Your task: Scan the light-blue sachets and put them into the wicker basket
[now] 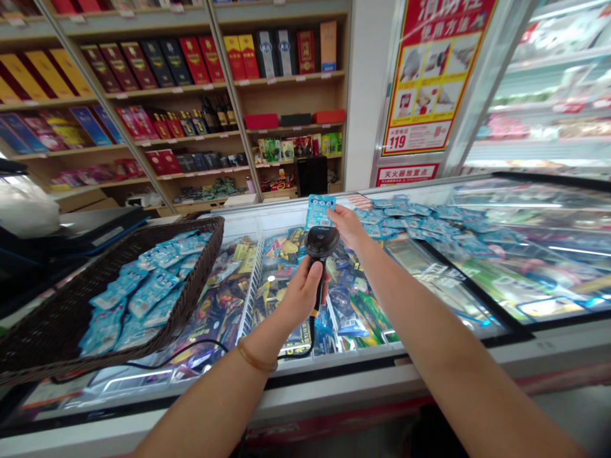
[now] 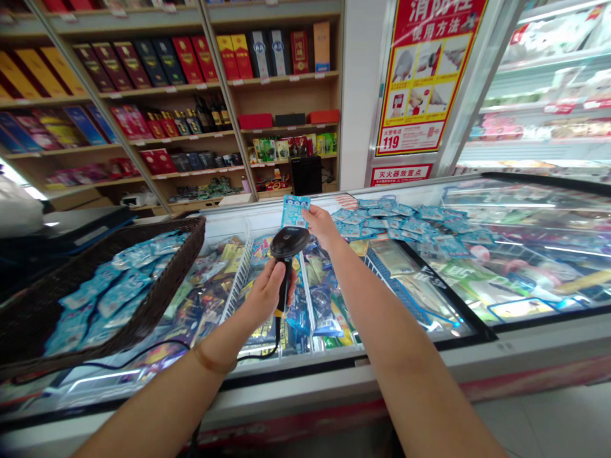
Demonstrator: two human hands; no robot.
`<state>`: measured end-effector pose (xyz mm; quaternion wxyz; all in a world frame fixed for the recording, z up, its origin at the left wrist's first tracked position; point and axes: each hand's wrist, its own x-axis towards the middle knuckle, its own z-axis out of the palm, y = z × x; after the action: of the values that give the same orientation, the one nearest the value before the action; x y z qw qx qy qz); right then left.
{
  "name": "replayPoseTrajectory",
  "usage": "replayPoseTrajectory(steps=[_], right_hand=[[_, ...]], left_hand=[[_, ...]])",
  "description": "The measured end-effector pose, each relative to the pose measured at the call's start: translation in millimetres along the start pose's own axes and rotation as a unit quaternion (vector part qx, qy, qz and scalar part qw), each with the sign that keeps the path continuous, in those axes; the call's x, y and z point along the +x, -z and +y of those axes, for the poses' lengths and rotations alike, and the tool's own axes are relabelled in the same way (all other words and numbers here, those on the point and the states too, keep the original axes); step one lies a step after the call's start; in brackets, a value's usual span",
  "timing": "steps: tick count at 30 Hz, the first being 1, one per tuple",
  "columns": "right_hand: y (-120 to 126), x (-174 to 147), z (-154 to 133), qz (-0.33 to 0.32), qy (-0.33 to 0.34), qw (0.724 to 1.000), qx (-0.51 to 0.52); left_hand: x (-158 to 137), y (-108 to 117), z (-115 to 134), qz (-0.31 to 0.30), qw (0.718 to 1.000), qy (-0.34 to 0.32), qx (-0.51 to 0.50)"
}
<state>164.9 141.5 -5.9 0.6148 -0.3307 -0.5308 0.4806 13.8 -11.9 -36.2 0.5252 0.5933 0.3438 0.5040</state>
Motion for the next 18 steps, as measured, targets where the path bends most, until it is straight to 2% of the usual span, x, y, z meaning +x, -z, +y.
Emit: replayPoseTrajectory(steps=[10,13,15,18], right_hand=[[2,3,6,-0.013,0.000,0.999,0.029],[3,3,7,-0.006,-0.025,0.999,0.025],[2,1,8,0.007,-0.052,0.998,0.018],[-7,-1,12,0.040,-0.098,0.994,-0.012]], left_hand=[[1,0,1,0.009,1.000,0.011,-0.005],[0,-1,0,0.021,1.000,0.017,-0.005],[0,-1,2,0.048,0.999,0.021,-0.010],[1,4,13,0.125,0.991,0.025,-0.033]])
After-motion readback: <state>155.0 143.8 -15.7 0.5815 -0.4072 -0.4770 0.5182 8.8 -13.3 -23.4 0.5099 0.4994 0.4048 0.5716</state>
